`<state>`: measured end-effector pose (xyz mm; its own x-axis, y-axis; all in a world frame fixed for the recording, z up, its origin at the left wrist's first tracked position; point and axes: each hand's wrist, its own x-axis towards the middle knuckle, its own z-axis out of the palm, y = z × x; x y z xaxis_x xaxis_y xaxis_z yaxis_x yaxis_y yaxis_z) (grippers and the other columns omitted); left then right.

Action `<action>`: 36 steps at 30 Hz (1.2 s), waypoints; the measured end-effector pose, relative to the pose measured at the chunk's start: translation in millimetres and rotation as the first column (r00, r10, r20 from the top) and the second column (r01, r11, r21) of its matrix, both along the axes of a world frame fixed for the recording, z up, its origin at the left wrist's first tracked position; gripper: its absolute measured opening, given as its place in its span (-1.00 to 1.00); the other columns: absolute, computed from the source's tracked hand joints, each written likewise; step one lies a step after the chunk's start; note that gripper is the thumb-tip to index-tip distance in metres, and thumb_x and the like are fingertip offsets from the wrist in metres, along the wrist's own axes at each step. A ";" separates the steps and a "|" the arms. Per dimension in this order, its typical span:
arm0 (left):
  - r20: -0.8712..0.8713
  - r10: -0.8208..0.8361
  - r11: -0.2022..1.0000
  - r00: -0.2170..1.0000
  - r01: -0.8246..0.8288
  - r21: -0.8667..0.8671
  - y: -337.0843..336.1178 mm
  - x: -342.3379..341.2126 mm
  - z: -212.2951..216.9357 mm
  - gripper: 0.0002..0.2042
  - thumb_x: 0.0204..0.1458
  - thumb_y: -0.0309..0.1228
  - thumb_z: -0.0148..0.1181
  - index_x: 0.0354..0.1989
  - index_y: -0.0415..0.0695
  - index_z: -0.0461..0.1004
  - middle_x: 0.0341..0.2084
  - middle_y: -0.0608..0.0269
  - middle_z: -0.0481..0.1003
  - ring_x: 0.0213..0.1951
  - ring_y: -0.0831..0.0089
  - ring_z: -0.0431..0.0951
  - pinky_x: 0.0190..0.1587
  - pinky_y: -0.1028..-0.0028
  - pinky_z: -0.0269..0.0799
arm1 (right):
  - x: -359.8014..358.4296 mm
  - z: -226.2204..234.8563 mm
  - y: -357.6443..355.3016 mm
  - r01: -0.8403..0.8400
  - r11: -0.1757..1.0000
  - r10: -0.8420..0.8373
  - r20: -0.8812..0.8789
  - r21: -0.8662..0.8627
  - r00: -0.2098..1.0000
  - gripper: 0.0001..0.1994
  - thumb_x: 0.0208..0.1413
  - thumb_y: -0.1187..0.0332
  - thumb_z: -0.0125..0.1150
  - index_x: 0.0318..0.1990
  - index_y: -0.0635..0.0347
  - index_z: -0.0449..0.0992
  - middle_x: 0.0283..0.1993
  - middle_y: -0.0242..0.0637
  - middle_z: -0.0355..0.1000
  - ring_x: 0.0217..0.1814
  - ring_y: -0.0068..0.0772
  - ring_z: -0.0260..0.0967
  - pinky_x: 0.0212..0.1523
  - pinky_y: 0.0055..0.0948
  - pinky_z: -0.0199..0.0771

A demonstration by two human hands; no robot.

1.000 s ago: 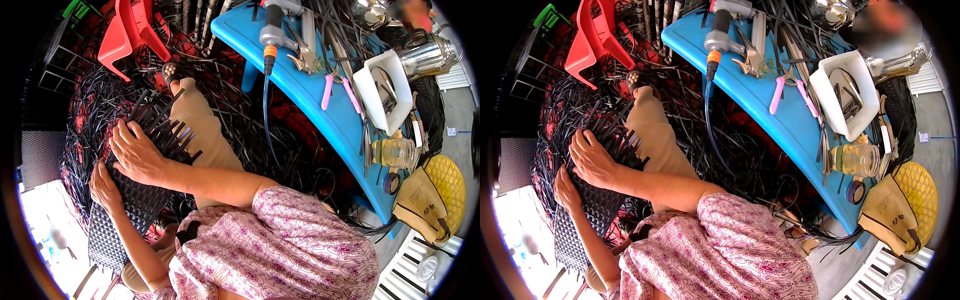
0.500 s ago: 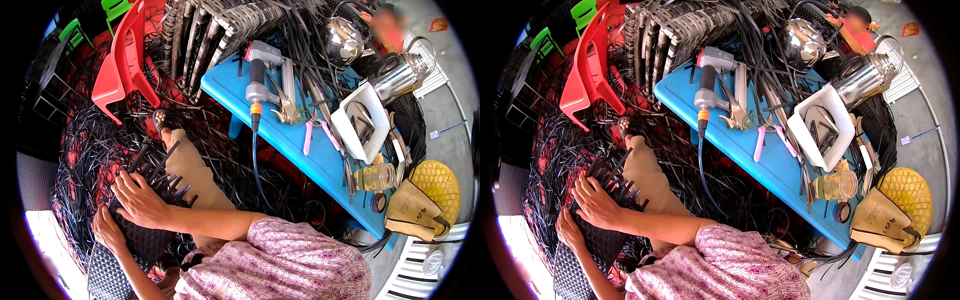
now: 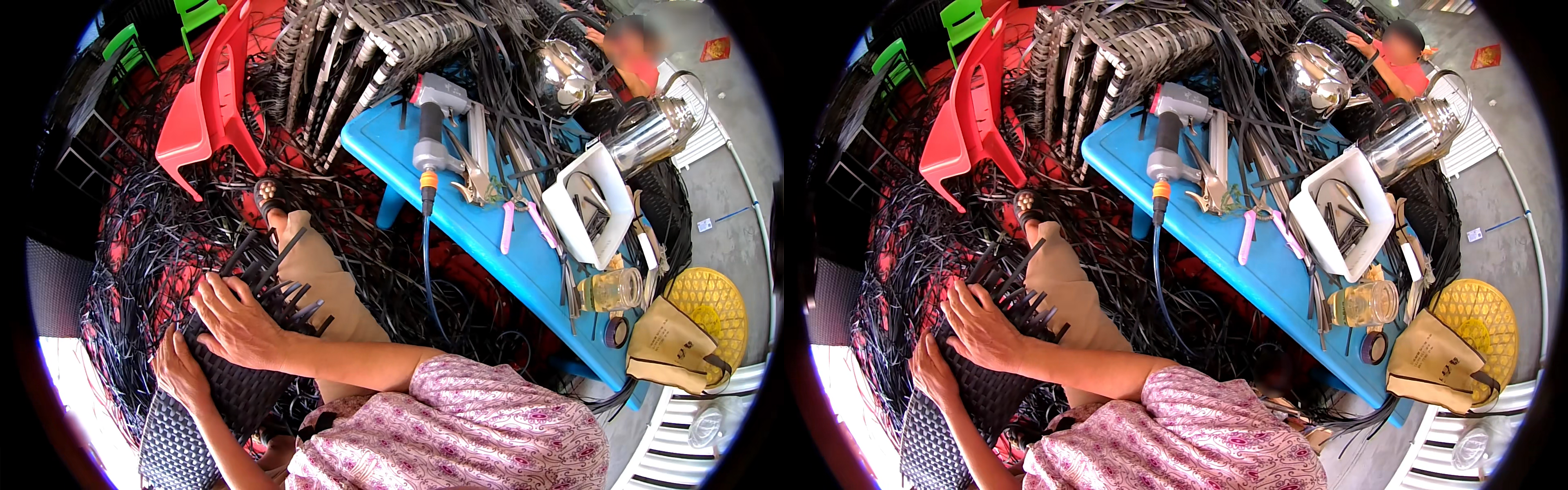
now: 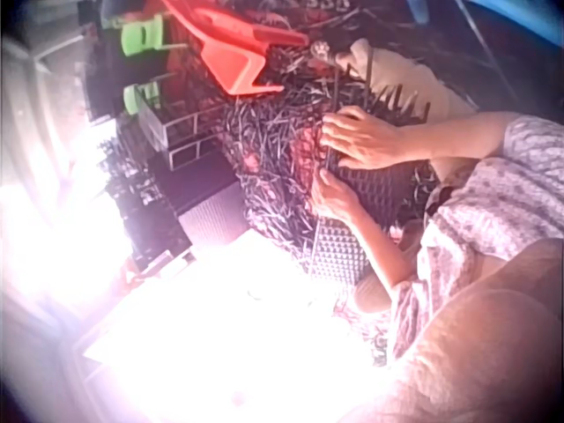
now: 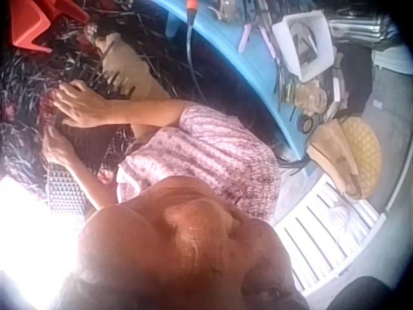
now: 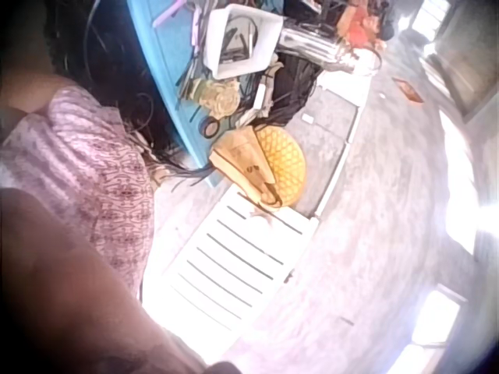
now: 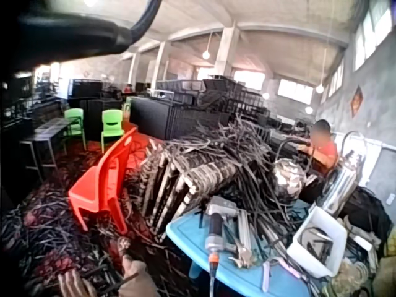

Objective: The person sits on the floor and weaves a black plastic basket by hand, interlacing thin black strips through the basket's frame. They repeatedly pull, tuck, and adjust the strips to tighten the weave and maintain the basket's shape.

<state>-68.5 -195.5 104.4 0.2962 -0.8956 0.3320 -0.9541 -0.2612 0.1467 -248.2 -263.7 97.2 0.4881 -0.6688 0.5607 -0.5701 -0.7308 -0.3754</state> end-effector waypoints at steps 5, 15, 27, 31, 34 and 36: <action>0.004 -0.035 0.997 0.999 0.036 -0.075 0.2 -0.4 -1.1 -0.63 0.30 -0.24 -0.12 -0.07 -0.26 0.54 -0.20 -0.02 0.59 -0.17 0.08 0.56 -0.07 0.21 0.36 | -1.0 2.5 1.2 -0.002 1.000 0.002 0.015 -0.002 1.000 -0.34 0.14 -0.03 0.10 0.17 0.43 0.32 0.22 0.09 0.24 0.39 0.07 0.02 0.33 -0.05 -0.05; 0.081 0.015 1.000 0.997 -0.017 0.026 20.3 0.3 6.5 -0.63 0.29 -0.22 -0.11 -0.05 -0.24 0.55 -0.12 0.06 0.58 -0.09 0.13 0.55 0.00 0.23 0.34 | 3.1 3.1 3.8 -0.025 1.000 0.025 0.008 0.007 1.000 -0.33 0.14 -0.02 0.07 0.19 0.47 0.31 0.27 0.12 0.22 0.40 0.06 0.02 0.35 -0.03 -0.04; -0.074 -0.011 1.000 0.997 0.011 0.006 1.2 -9.8 13.3 -0.65 0.26 -0.22 -0.07 -0.05 -0.23 0.52 -0.19 -0.04 0.58 -0.07 0.09 0.54 0.05 0.19 0.33 | -5.7 8.1 5.8 -0.009 1.000 0.009 0.024 0.013 1.000 -0.40 0.17 0.03 0.10 0.16 0.42 0.30 0.20 0.07 0.24 0.35 0.06 0.08 0.28 -0.03 0.03; -0.523 -0.039 0.689 0.851 -0.356 -0.632 6.0 45.3 29.0 -0.52 0.28 -0.13 -0.14 0.19 -0.26 0.32 0.02 -0.05 0.49 0.11 0.18 0.48 0.19 0.21 0.27 | 0.4 1.5 4.9 -0.013 1.000 0.014 0.062 -0.021 0.998 -0.41 0.18 0.03 0.09 0.15 0.41 0.30 0.18 0.07 0.25 0.34 0.06 0.09 0.28 -0.03 0.04; -0.593 0.066 0.477 0.802 -0.548 -0.687 19.4 55.9 85.5 -0.41 0.31 -0.05 -0.27 0.32 -0.31 0.14 0.14 -0.03 0.42 0.16 0.19 0.44 0.22 0.20 0.25 | -2.2 5.9 2.4 -0.025 0.999 0.028 0.081 -0.040 0.996 -0.41 0.19 0.04 0.07 0.16 0.42 0.31 0.17 0.06 0.26 0.33 0.05 0.10 0.28 -0.03 0.04; -0.572 -0.039 0.575 0.819 -0.450 -0.683 14.8 70.9 66.0 -0.44 0.33 -0.05 -0.22 0.24 -0.31 0.27 0.09 -0.02 0.44 0.14 0.20 0.45 0.22 0.22 0.27 | -4.3 9.0 6.6 -0.014 0.999 0.017 0.062 -0.048 0.998 -0.41 0.18 0.03 0.07 0.14 0.42 0.32 0.18 0.07 0.27 0.31 0.06 0.11 0.27 -0.02 0.04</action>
